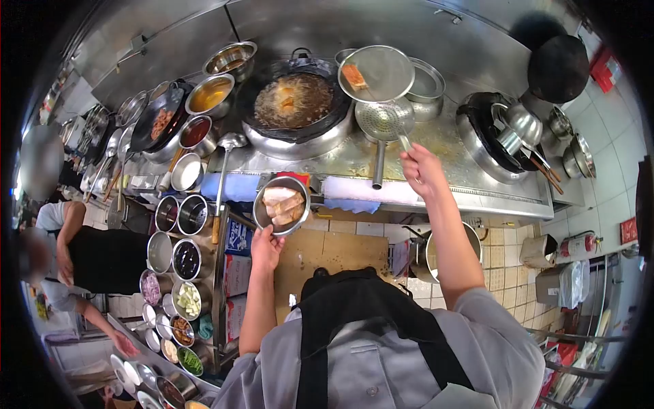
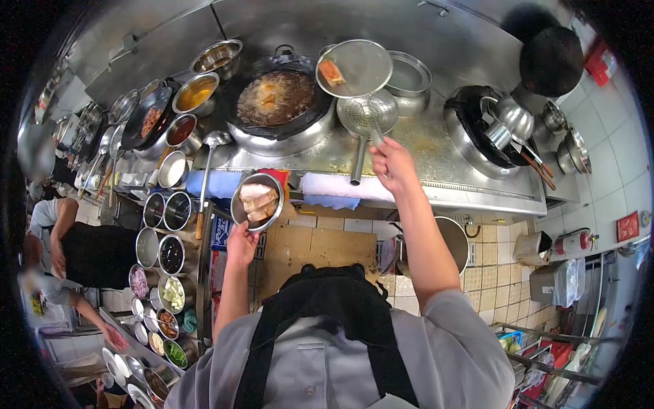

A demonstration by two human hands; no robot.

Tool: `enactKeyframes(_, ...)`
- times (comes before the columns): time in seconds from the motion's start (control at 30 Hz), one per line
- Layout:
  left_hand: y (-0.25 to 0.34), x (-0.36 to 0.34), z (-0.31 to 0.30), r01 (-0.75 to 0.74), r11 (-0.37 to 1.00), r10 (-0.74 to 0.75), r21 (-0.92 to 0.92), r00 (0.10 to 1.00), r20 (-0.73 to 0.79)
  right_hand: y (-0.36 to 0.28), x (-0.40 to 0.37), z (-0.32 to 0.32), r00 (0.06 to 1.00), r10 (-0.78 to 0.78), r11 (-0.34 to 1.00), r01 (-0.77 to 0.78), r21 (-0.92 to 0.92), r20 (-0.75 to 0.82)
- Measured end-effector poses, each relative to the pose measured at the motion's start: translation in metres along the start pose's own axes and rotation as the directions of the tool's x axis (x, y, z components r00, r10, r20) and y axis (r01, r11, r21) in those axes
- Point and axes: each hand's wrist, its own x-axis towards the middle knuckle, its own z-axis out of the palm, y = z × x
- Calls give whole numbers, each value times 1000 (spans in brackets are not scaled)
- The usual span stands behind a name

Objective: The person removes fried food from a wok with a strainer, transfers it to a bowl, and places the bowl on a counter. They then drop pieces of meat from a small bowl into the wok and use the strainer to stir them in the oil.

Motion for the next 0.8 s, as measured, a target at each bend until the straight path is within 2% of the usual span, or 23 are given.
enactKeyframes(0.13, -1, -11, -46, -18, 1000, 17, -10, 996, -82, 34, 75, 37, 994, 103, 989, -107, 99, 42)
enactKeyframes(0.23, 2, -23, -72, -29, 999, 26, -18, 989, -149, 70, 118, 64, 997, 67, 996, -68, 50, 34)
enactKeyframes(0.3, 5, -30, -91, -65, 996, 56, -54, 986, -154, 91, 142, 79, 999, 14, 996, -17, -87, -36)
enactKeyframes(0.37, 7, -34, -113, -77, 995, 66, -61, 982, -175, 109, 168, 82, 999, 24, 996, -27, -85, -36)
enactKeyframes(0.43, 11, -40, -129, -81, 994, 64, -70, 974, -218, 121, 184, 83, 999, -14, 929, -1, -369, -39)
enactKeyframes(0.5, 15, -45, -143, -86, 993, 65, -83, 972, -225, 127, 189, 82, 987, -96, 903, 31, -428, -132)
enactKeyframes(0.6, 17, -46, -162, -97, 989, 61, -111, 955, -289, 124, 188, 86, 978, -154, 860, 61, -506, -143)
enactKeyframes(0.67, 19, -47, -169, -97, 988, 60, -117, 957, -284, 116, 185, 88, 957, -263, 717, 110, -688, -121)
enactKeyframes(0.7, 20, -47, -172, -101, 987, 64, -121, 958, -280, 114, 198, 77, 955, -269, 717, 111, -688, -127)
enactKeyframes(0.77, 20, -43, -176, -97, 989, 64, -110, 960, -273, 113, 231, 48, 948, -318, 566, 166, -807, -28)
enactKeyframes(0.8, 22, -43, -175, -104, 987, 66, -119, 955, -290, 108, 198, 71, 935, -347, 591, 157, -791, -74)
